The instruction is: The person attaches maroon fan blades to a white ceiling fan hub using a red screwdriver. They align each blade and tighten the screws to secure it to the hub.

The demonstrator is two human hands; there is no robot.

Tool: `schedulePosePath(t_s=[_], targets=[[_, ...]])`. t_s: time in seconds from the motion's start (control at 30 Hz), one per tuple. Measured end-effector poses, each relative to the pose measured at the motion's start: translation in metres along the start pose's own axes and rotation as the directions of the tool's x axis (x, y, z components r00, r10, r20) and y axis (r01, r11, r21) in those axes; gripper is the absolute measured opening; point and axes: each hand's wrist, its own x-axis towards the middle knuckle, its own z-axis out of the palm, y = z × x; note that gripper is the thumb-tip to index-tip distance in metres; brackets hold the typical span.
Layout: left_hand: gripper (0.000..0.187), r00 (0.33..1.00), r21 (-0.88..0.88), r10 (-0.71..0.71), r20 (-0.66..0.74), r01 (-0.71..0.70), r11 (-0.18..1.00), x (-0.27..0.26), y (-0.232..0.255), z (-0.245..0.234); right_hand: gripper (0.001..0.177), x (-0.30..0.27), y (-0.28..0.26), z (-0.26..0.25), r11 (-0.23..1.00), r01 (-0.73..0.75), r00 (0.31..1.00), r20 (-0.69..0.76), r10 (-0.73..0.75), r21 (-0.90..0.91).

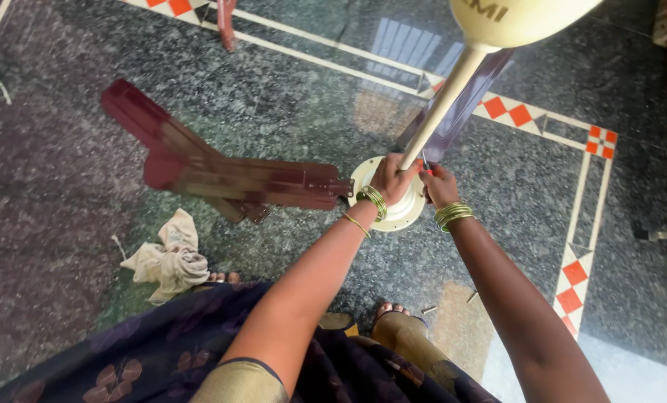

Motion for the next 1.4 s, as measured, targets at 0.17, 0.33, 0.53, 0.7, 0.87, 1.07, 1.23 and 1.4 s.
schedulePosePath(t_s=[0.17,0.33,0.53,0.7,0.87,1.07,1.23,1.4], targets=[[0.039,1.0,-0.011,0.003,0.015,-0.003,1.0,0.006,0.004,-0.036,0.032,-0.015,-0.03,0.028,0.996,-0.088,0.992,0.09,0.088,-0.01],[0.036,0.997,0.22,0.052,-0.061,-0.038,0.975,-0.011,0.029,-0.074,0.032,-0.009,-0.016,0.044,0.999,-0.004,0.99,0.142,0.01,-0.041],[0.036,0.752,0.464,0.346,-0.561,-0.061,0.884,-0.117,0.013,-0.145,0.041,-0.031,0.044,0.031,0.671,0.301,0.877,-0.079,-0.473,-0.678],[0.054,0.162,0.01,-0.233,-0.959,0.84,0.542,-0.169,-0.051,-0.203,0.051,-0.069,0.075,0.027,0.905,-0.059,0.996,-0.087,0.025,-0.421],[0.058,-0.148,-0.506,-0.593,-0.792,0.702,0.501,-0.151,-0.121,-0.206,0.042,-0.087,0.069,0.025,0.964,-0.12,0.992,-0.072,0.106,-0.236],[0.047,-0.105,-0.719,-0.755,-0.647,0.415,0.558,-0.147,-0.174,-0.199,0.039,-0.132,0.084,0.038,0.703,0.105,0.982,-0.037,-0.184,-0.703],[0.033,0.161,-0.694,-0.784,-0.599,0.383,0.61,-0.236,-0.166,-0.143,0.035,-0.178,0.088,0.1,0.555,0.451,0.89,0.303,-0.342,-0.699],[0.031,0.249,-0.71,-0.833,-0.495,0.438,0.552,-0.314,-0.144,-0.058,0.036,-0.215,0.054,0.128,0.379,0.536,0.841,0.435,-0.322,-0.755]])
